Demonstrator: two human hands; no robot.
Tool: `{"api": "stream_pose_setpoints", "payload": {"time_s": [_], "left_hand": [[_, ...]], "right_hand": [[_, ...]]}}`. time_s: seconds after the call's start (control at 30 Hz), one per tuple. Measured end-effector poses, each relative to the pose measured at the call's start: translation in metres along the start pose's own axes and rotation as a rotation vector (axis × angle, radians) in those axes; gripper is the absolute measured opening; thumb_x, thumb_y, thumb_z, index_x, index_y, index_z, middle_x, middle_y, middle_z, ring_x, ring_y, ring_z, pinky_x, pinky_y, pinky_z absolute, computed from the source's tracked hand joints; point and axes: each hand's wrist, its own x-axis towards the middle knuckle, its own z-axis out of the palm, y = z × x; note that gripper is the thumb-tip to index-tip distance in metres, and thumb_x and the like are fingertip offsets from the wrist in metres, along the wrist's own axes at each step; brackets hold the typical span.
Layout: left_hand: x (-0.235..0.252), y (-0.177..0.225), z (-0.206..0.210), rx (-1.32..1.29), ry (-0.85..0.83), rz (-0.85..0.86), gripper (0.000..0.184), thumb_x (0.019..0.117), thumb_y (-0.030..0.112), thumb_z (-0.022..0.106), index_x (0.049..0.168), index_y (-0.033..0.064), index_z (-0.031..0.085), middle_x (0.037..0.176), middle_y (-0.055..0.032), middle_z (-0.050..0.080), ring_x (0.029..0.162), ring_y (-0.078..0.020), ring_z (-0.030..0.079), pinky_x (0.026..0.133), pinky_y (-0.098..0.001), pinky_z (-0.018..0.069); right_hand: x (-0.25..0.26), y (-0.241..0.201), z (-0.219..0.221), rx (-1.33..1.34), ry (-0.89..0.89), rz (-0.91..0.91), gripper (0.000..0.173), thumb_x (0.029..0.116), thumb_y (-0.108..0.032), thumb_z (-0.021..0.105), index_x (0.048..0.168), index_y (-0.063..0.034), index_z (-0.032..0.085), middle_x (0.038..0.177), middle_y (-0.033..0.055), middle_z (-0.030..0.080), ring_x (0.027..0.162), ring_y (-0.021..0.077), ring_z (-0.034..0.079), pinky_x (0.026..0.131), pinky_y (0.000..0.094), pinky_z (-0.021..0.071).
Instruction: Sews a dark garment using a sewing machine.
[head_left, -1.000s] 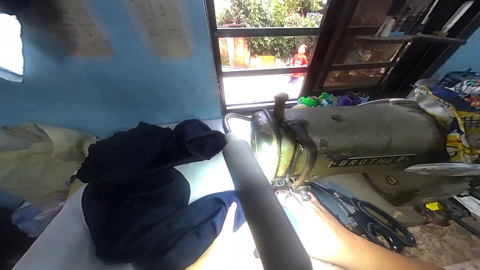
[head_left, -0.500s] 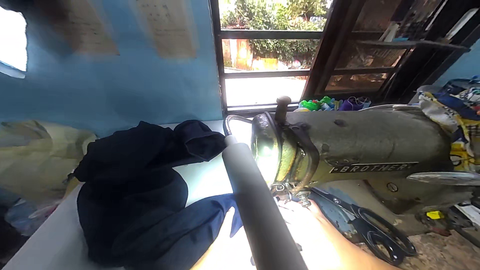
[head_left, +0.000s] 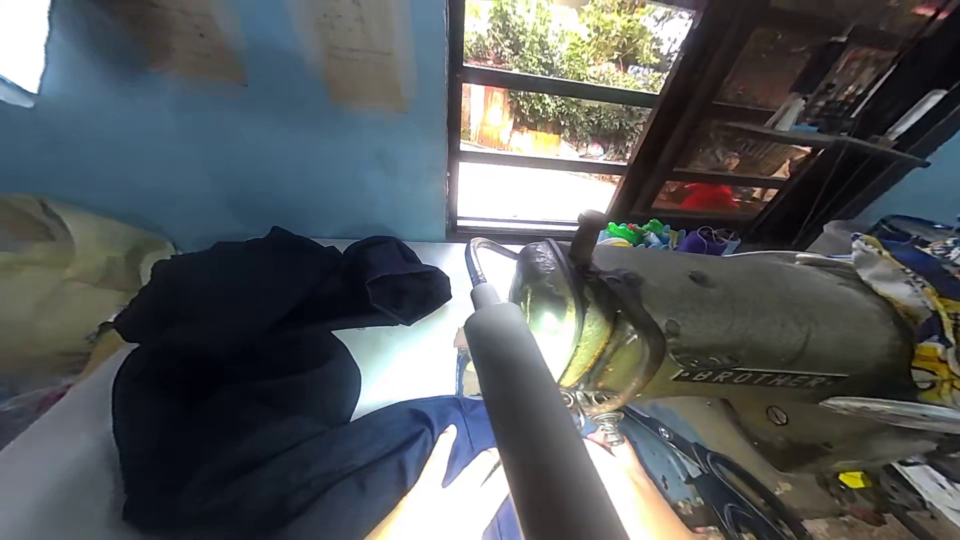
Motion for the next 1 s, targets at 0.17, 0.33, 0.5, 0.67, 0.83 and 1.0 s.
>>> {"api": "stream_pose_setpoints", "payload": {"time_s": [0.17, 0.33, 0.5, 0.67, 0.83, 1.0], "left_hand": [[0.003, -0.006, -0.003, 0.018, -0.039, -0.006, 0.081, 0.0872, 0.079, 0.045, 0.147, 0.0265, 0.058, 0.160, -0.0298, 0.034, 0.150, -0.0516, 0.026, 0.110, -0.0830, 0.0034], [0.008, -0.008, -0.012, 0.020, -0.105, -0.045, 0.075, 0.0867, 0.073, 0.056, 0.149, 0.0304, 0.055, 0.162, -0.0290, 0.031, 0.151, -0.0527, 0.022, 0.108, -0.0841, 0.0013], [0.012, -0.017, -0.012, 0.068, -0.092, -0.046, 0.068, 0.0904, 0.072, 0.051, 0.148, 0.0372, 0.054, 0.162, -0.0272, 0.031, 0.150, -0.0528, 0.024, 0.107, -0.0853, 0.0037], [0.015, -0.027, -0.016, 0.101, -0.099, -0.046, 0.060, 0.0931, 0.055, 0.062, 0.150, 0.0409, 0.050, 0.163, -0.0269, 0.029, 0.149, -0.0542, 0.024, 0.106, -0.0857, 0.0057], [0.018, -0.037, -0.016, 0.112, -0.095, -0.040, 0.062, 0.0931, 0.058, 0.058, 0.152, 0.0465, 0.044, 0.165, -0.0257, 0.026, 0.151, -0.0525, 0.022, 0.106, -0.0854, 0.0064], [0.017, -0.053, -0.004, -0.036, 0.090, 0.043, 0.049, 0.0990, 0.051, 0.049, 0.144, 0.0335, 0.058, 0.157, -0.0206, 0.042, 0.149, -0.0444, 0.032, 0.110, -0.0802, 0.0153]], "right_hand": [[-0.004, 0.016, 0.024, -0.061, -0.056, -0.014, 0.041, 0.1067, -0.041, 0.042, 0.124, -0.0211, 0.073, 0.134, 0.0017, 0.069, 0.121, 0.0263, 0.065, 0.095, 0.0598, 0.0430], [0.017, -0.001, -0.010, 0.004, -0.307, 0.114, 0.038, 0.1061, -0.028, 0.045, 0.131, -0.0143, 0.069, 0.142, 0.0099, 0.063, 0.136, 0.0331, 0.055, 0.104, 0.0666, 0.0370], [0.003, 0.011, 0.025, -0.178, -0.025, -0.036, 0.027, 0.1015, -0.019, 0.052, 0.109, -0.0224, 0.077, 0.123, -0.0028, 0.074, 0.113, 0.0212, 0.069, 0.092, 0.0561, 0.0463], [0.012, 0.008, 0.020, -0.199, -0.015, 0.001, 0.023, 0.0985, -0.015, 0.055, 0.102, -0.0214, 0.078, 0.119, -0.0022, 0.076, 0.108, 0.0215, 0.072, 0.088, 0.0529, 0.0518], [0.013, 0.008, 0.016, -0.004, 0.002, 0.149, 0.023, 0.0999, -0.022, 0.060, 0.111, -0.0194, 0.080, 0.116, 0.0045, 0.076, 0.106, 0.0270, 0.070, 0.099, 0.0509, 0.0458], [0.007, 0.020, 0.030, 0.018, 0.092, -0.102, 0.024, 0.0996, -0.011, 0.054, 0.104, -0.0159, 0.077, 0.116, 0.0037, 0.076, 0.113, 0.0243, 0.070, 0.094, 0.0524, 0.0520]]}}
